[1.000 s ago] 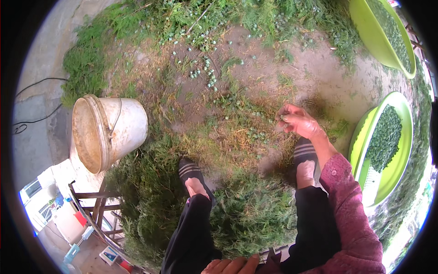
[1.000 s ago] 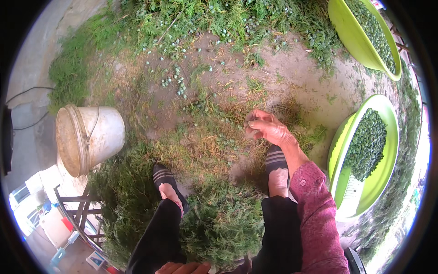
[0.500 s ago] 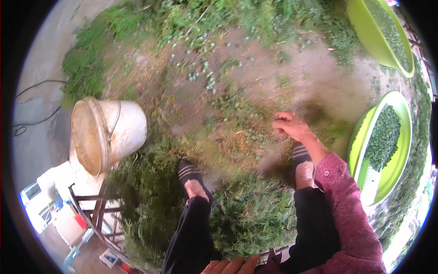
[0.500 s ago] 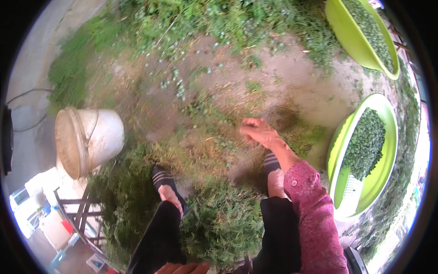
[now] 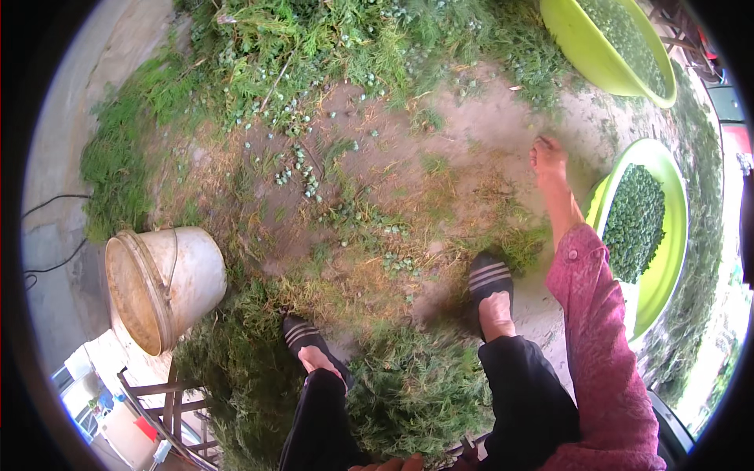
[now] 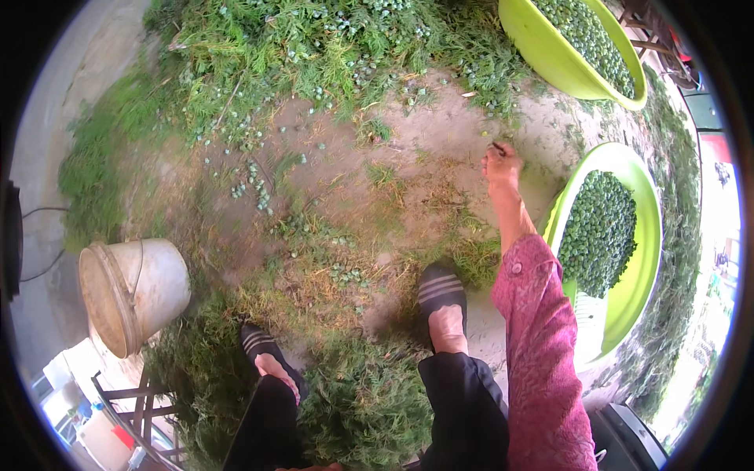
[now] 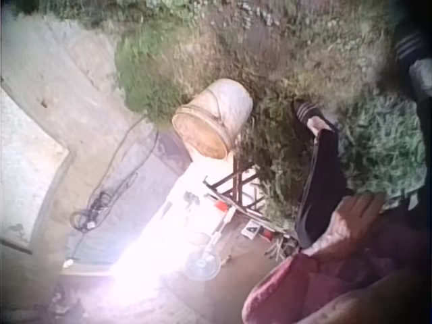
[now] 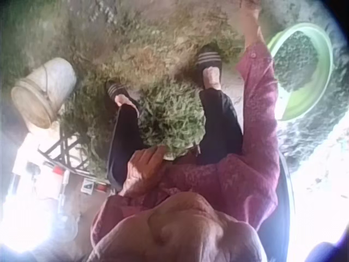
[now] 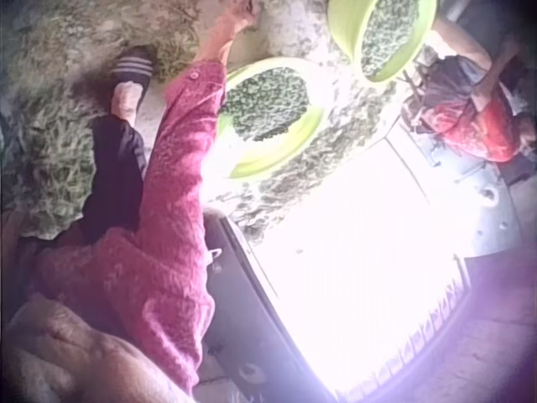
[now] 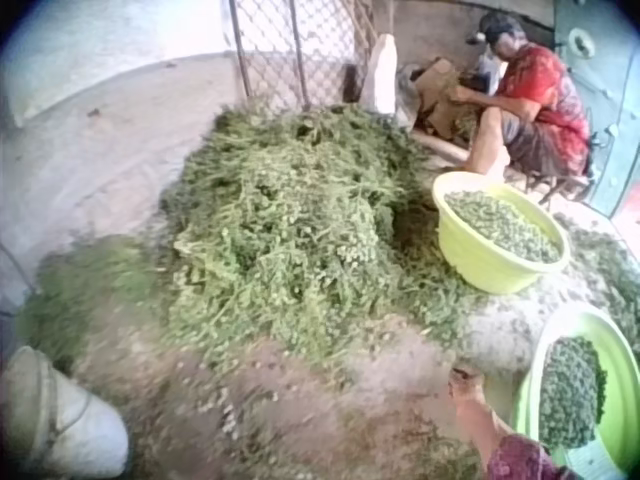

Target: The person plucks berries from pine branches and gathers loose berries from the ground by hand, placing them into a basin.

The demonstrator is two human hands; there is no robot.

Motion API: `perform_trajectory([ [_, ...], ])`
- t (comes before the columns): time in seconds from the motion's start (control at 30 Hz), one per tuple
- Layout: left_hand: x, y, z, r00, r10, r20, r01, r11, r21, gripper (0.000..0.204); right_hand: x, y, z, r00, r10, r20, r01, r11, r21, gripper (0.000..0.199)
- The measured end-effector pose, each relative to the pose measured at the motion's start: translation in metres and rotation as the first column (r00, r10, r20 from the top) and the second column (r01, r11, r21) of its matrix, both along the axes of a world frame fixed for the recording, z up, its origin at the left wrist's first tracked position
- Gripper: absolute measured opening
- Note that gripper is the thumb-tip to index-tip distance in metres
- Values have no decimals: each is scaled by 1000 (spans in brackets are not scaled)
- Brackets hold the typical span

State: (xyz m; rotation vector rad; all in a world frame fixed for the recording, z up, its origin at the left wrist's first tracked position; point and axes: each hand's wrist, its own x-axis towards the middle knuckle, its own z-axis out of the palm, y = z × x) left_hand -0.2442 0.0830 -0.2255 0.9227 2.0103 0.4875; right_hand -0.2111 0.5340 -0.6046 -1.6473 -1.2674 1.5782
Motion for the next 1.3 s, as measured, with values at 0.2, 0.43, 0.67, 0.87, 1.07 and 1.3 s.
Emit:
perform_trajectory([
  [0.2, -9, 14, -5, 1000, -21, -3, 21, 1000, 3, 42, -16, 34, -19, 910, 163, 381, -287, 912, 294, 27],
  [0.43, -13, 24, -6, 996, -83, 7, 83, 996, 14, 45, -9, 17, -9, 796, 121, 593, -437, 792, 426, 21],
  [0.67, -12, 20, 0, 1000, -27, 9, 27, 999, -25, 48, 55, -68, 168, 839, 305, 450, -521, 690, 503, 22],
  [0.87, -3, 13, -2, 998, -48, 39, 47, 998, 37, 51, 144, -33, 213, 154, -352, 923, -900, 335, 278, 39],
  [1.07, -5, 10, -6, 999, -36, 35, 37, 999, -17, 50, 10, -49, 137, 396, 250, 883, -898, 306, 316, 43],
  [1.3, -3, 15, -5, 998, -32, 45, 34, 999, -35, 47, 5, 55, 2, 192, 170, 967, -863, 499, 83, 35],
])
